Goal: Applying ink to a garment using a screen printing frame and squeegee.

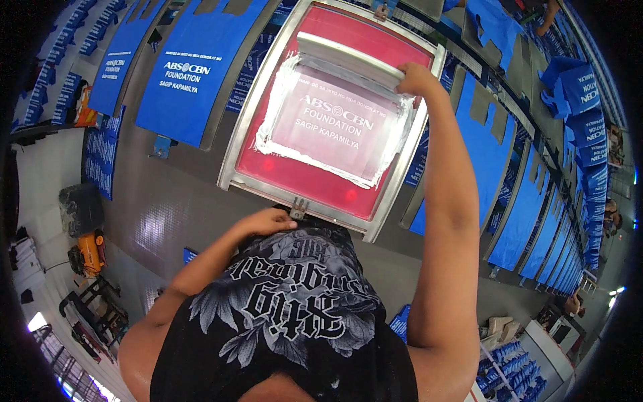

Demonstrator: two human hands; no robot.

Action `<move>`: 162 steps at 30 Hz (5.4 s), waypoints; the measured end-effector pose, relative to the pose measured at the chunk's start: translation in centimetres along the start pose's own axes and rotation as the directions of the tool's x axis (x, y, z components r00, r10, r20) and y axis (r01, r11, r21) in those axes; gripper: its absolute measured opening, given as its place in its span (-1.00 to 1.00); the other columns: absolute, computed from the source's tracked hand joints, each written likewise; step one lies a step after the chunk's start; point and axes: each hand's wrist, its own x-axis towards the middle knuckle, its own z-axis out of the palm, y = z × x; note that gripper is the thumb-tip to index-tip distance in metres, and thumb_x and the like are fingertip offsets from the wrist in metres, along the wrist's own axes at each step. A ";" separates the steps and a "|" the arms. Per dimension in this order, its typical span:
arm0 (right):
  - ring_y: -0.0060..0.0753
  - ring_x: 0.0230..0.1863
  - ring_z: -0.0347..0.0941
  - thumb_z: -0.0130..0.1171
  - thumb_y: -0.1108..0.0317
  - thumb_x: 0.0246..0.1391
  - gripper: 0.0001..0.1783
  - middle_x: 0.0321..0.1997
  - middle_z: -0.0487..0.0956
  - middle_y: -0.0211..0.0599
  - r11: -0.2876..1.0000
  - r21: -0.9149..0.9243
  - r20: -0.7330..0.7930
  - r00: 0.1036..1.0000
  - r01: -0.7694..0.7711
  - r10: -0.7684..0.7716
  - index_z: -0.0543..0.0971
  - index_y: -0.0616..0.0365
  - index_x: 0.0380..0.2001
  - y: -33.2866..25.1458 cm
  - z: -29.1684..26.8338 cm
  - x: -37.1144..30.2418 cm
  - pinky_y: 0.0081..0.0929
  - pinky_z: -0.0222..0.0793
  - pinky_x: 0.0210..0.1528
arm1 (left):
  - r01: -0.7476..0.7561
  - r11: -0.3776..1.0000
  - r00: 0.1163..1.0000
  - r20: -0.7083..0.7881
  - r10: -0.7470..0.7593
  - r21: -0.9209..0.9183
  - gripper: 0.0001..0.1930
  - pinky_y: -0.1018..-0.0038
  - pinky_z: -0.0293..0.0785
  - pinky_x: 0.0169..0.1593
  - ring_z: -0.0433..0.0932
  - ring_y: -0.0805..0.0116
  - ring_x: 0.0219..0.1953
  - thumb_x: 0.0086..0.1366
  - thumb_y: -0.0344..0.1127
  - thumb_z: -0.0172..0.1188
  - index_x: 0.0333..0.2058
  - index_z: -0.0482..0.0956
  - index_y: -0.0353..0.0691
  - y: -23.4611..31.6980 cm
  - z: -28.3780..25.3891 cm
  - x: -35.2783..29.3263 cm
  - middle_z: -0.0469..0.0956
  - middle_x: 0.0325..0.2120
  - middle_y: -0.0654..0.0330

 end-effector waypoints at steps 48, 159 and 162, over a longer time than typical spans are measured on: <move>-0.54 -0.31 0.45 0.36 0.40 -0.19 -0.63 -0.34 0.58 -0.36 0.184 0.983 -0.048 0.925 -0.024 0.377 0.58 0.28 -0.24 -2.9 13.3 -20.7 -0.57 0.33 -0.21 | -0.270 0.960 0.558 -0.825 0.088 -0.080 -0.62 0.49 0.35 0.01 0.48 0.36 -0.05 0.34 -0.25 -0.06 0.06 0.40 -0.30 2.4 -13.6 -0.7 0.52 -0.07 0.05; -0.21 -0.26 0.55 0.05 0.45 -0.20 -0.57 -0.37 0.61 -0.23 0.971 -0.084 -0.174 0.963 -0.224 0.207 0.58 -0.08 -0.16 15.9 14.7 -17.5 0.06 0.01 0.24 | 0.063 0.571 0.735 -0.425 0.528 0.818 -0.77 0.23 0.40 -0.21 0.56 0.09 -0.36 -0.12 -0.27 0.28 -0.39 0.64 -0.08 21.6 -3.6 24.3 0.58 -0.52 0.06; -0.16 -0.21 0.55 0.05 0.43 -0.25 -0.54 -0.30 0.61 -0.18 0.978 -0.033 -0.079 0.976 -0.208 0.205 0.57 -0.05 -0.15 18.7 10.4 -13.3 0.04 0.15 0.12 | 0.039 0.588 0.795 -0.382 0.471 0.808 -0.67 0.21 0.48 -0.23 0.58 0.04 -0.33 -0.06 -0.18 0.31 -0.28 0.62 -0.14 26.5 -7.4 26.8 0.59 -0.44 0.01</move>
